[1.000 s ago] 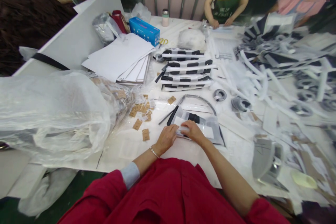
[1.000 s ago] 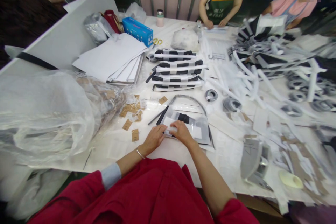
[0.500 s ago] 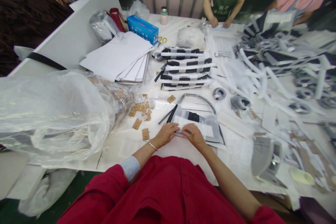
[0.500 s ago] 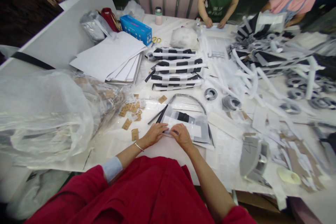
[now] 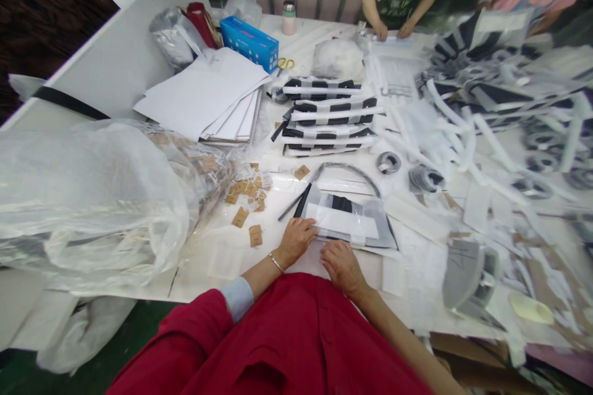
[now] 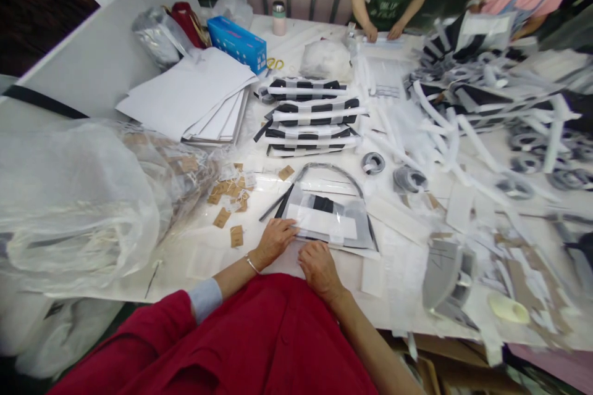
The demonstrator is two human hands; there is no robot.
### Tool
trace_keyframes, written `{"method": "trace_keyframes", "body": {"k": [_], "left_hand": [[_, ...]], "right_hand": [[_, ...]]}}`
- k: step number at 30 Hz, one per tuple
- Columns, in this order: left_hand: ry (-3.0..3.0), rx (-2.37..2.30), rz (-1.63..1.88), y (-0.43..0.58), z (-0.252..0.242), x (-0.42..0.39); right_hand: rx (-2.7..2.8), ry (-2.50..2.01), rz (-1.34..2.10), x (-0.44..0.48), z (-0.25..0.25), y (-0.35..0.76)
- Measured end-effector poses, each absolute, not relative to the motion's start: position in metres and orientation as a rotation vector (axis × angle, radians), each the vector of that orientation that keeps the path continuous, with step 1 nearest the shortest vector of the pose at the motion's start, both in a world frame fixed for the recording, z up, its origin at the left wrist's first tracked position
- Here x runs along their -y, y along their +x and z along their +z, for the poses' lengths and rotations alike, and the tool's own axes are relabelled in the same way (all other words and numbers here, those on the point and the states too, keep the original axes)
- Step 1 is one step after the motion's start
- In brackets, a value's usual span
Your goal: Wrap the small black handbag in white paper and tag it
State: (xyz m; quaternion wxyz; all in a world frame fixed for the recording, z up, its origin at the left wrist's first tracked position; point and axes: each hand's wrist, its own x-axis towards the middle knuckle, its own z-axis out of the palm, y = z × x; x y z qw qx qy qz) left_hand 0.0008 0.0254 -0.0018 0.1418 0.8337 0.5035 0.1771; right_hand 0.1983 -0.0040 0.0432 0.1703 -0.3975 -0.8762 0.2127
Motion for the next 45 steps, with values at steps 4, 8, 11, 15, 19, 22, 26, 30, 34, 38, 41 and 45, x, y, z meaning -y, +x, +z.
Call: {"method": "trace_keyframes", "body": {"k": [4, 8, 11, 15, 19, 22, 26, 30, 34, 38, 41, 45], "left_hand": [[2.435, -1.466, 0.519, 0.008, 0.001, -0.026], [2.451, -1.477, 0.503, 0.012, 0.003, -0.027], [2.446, -1.484, 0.491, 0.012, 0.003, -0.027], [2.447, -1.481, 0.484, 0.012, 0.005, -0.027], [2.497, -1.448, 0.484, 0.017, 0.008, -0.027], [2.522, -1.432, 0.500, 0.022, 0.008, -0.027], [2.510, -1.446, 0.490, 0.023, 0.003, -0.026], [2.549, -1.399, 0.452, 0.019, -0.003, -0.025], [2.568, -1.374, 0.425, 0.016, -0.005, -0.027], [2.603, -1.373, 0.436, 0.016, -0.006, -0.032], [2.621, -1.358, 0.464, 0.014, -0.007, -0.033], [2.628, -1.313, 0.466, 0.012, -0.009, -0.032]], "right_hand": [[2.462, -1.130, 0.608, 0.015, 0.039, 0.198], [2.435, -1.173, 0.549, 0.014, 0.041, 0.199], [2.360, -1.294, 0.446, 0.006, 0.043, 0.201], [2.296, -1.403, 0.469, -0.004, 0.038, 0.207], [2.308, -1.423, 0.519, -0.007, 0.029, 0.210], [2.326, -1.432, 0.503, -0.008, 0.030, 0.210], [2.318, -1.346, 0.498, -0.004, 0.035, 0.210], [2.386, -1.191, 0.559, 0.008, 0.035, 0.207], [2.369, -1.210, 0.600, 0.019, 0.032, 0.205], [2.347, -1.221, 0.638, 0.030, 0.032, 0.202], [2.339, -1.210, 0.630, 0.037, 0.034, 0.200], [2.354, -1.239, 0.574, 0.026, 0.043, 0.196]]}}
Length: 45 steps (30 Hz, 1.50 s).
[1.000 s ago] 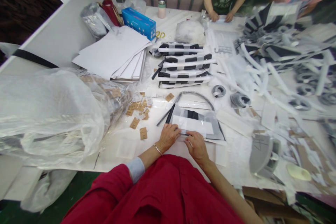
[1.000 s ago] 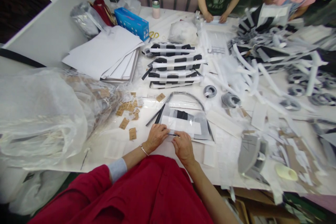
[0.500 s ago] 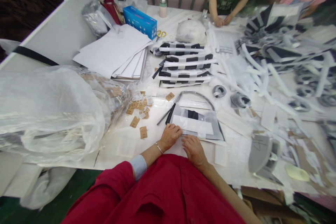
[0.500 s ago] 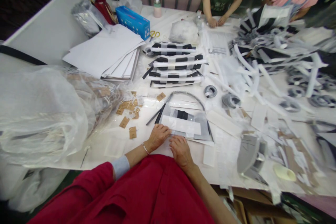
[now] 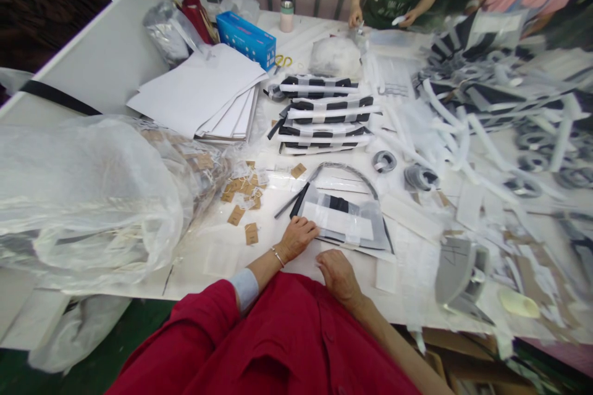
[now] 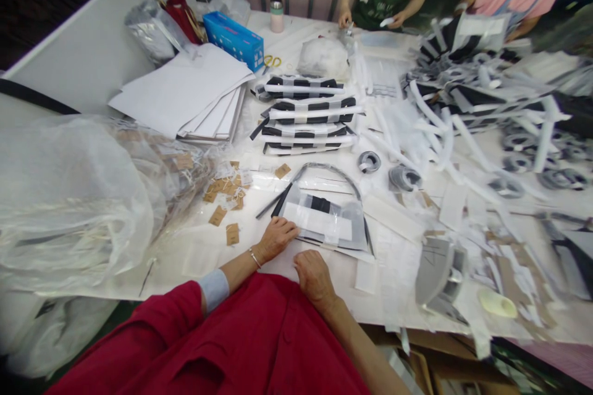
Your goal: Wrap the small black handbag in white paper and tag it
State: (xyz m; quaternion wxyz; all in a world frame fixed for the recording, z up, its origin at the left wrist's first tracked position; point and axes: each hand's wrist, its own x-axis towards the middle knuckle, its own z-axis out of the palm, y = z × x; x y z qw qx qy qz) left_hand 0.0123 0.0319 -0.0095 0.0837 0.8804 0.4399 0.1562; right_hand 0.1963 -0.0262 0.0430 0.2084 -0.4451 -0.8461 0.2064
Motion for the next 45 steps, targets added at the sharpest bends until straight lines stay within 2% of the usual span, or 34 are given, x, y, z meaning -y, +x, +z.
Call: {"method": "trace_keyframes", "body": {"k": [7, 12, 17, 23, 34, 40, 45], "left_hand": [[2.540, -1.276, 0.451, 0.007, -0.008, -0.031], [2.380, -1.222, 0.502, -0.006, 0.004, -0.023], [2.189, -1.467, 0.499, 0.006, 0.013, -0.023], [2.119, -1.685, 0.423, 0.026, 0.018, -0.035], [2.051, -1.787, 0.410, 0.035, 0.015, -0.041], [2.094, -1.761, 0.411, 0.031, 0.011, -0.040], [2.373, -1.525, 0.549, 0.019, 0.008, -0.017]], "right_hand": [[2.352, -1.363, 0.603, -0.024, 0.052, 0.192], [2.406, -1.719, 0.712, -0.042, 0.051, 0.187], [2.461, -1.911, 0.750, -0.053, 0.058, 0.183], [2.378, -1.913, 0.810, -0.066, 0.054, 0.183], [2.191, -2.088, 0.868, -0.073, 0.044, 0.176], [2.156, -2.139, 0.875, -0.072, 0.045, 0.173], [2.139, -2.128, 0.897, -0.072, 0.044, 0.173]]}}
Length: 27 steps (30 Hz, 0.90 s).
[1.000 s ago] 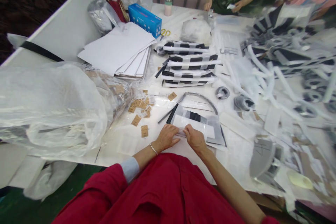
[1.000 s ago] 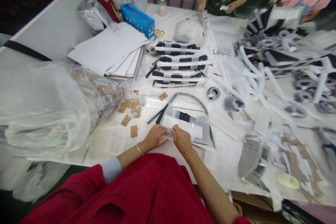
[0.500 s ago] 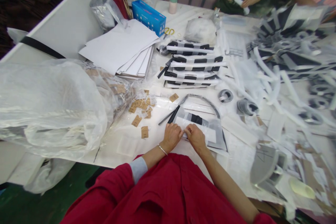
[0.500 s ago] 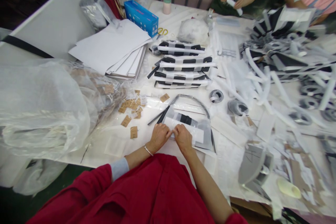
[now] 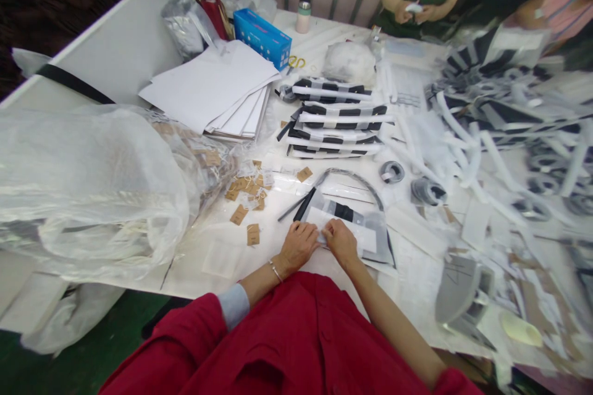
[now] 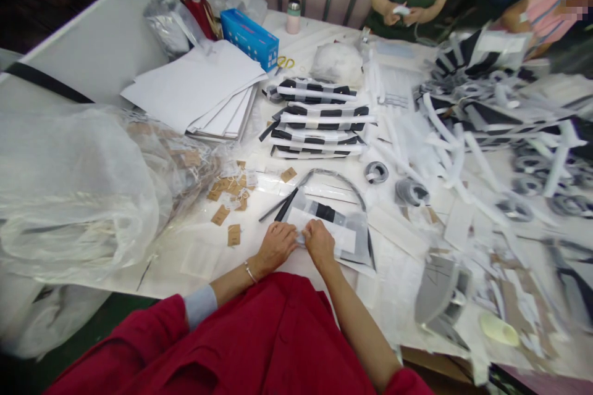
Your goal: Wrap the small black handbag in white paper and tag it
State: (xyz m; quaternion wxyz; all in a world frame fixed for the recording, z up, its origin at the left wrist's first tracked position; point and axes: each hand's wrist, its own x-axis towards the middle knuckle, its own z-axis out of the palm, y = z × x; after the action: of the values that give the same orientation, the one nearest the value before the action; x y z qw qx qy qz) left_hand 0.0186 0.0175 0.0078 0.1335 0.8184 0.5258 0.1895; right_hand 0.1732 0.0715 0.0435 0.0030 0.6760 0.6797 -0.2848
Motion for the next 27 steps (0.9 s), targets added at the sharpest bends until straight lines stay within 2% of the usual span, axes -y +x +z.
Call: {"method": "trace_keyframes", "body": {"k": [4, 12, 27], "left_hand": [[2.557, -1.361, 0.495, 0.018, 0.003, 0.003], [2.543, -1.357, 0.307, 0.024, 0.002, 0.001], [2.529, -1.525, 0.371, 0.030, 0.019, 0.000]], "right_hand": [[-2.152, 2.116, -0.863, -0.071, 0.041, 0.174], [-2.184, 2.119, -0.830, -0.071, 0.034, 0.176], [-2.142, 2.517, -1.042, -0.083, 0.039, 0.183]]}}
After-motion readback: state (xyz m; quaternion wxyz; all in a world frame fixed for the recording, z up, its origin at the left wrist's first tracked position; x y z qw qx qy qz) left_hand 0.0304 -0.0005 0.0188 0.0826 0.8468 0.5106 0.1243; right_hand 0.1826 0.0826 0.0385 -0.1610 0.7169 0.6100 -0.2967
